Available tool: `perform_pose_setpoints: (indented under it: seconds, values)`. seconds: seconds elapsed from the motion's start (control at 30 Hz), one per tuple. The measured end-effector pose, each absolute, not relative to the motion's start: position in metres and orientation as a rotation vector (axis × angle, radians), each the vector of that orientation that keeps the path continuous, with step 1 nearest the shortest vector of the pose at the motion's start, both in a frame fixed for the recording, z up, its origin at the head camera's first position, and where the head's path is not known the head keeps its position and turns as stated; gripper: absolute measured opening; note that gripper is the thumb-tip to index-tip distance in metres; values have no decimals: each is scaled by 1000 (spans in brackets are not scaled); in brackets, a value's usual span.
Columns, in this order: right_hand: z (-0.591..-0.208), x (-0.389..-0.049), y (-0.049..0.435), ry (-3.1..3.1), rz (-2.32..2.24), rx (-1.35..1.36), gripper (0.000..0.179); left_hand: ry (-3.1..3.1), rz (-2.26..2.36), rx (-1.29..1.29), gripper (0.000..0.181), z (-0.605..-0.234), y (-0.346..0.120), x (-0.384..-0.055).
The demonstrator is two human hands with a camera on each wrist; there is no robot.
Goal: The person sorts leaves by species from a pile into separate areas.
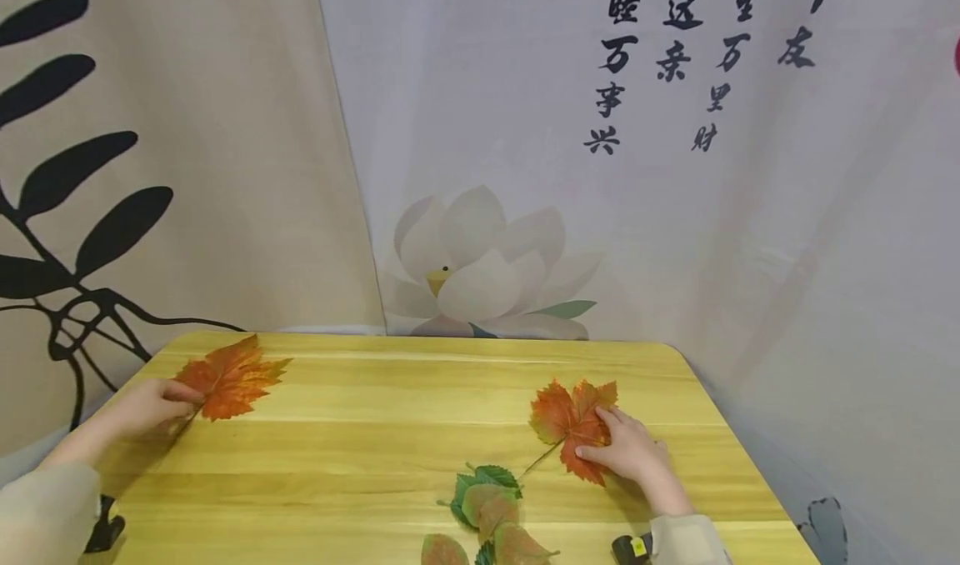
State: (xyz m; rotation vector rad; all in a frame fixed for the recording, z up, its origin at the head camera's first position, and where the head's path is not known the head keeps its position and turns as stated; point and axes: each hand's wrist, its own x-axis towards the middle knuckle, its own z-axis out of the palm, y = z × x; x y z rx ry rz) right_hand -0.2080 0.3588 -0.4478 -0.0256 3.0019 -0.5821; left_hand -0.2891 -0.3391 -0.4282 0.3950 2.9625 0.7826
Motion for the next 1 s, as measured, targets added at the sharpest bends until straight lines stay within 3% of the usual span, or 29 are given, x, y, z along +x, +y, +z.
perform_pose_setpoints:
  seconds: [0.1,0.4,0.8,1.0]
  values:
    - [-448,-208,362,3004,-569,-31,91,3007,919,424,32,-422,-334,-292]
    - [-449,-207,367,2996,-596,-63,90,2877,1218,220,70,-414,-322,-298]
    - [-447,-205,362,2979,-607,-58,89,2880,1121,422,71,-450,-341,-312]
    - [-448,-209,363,3000,-706,-188,84,2870,1065,408,70,-461,-346,-316]
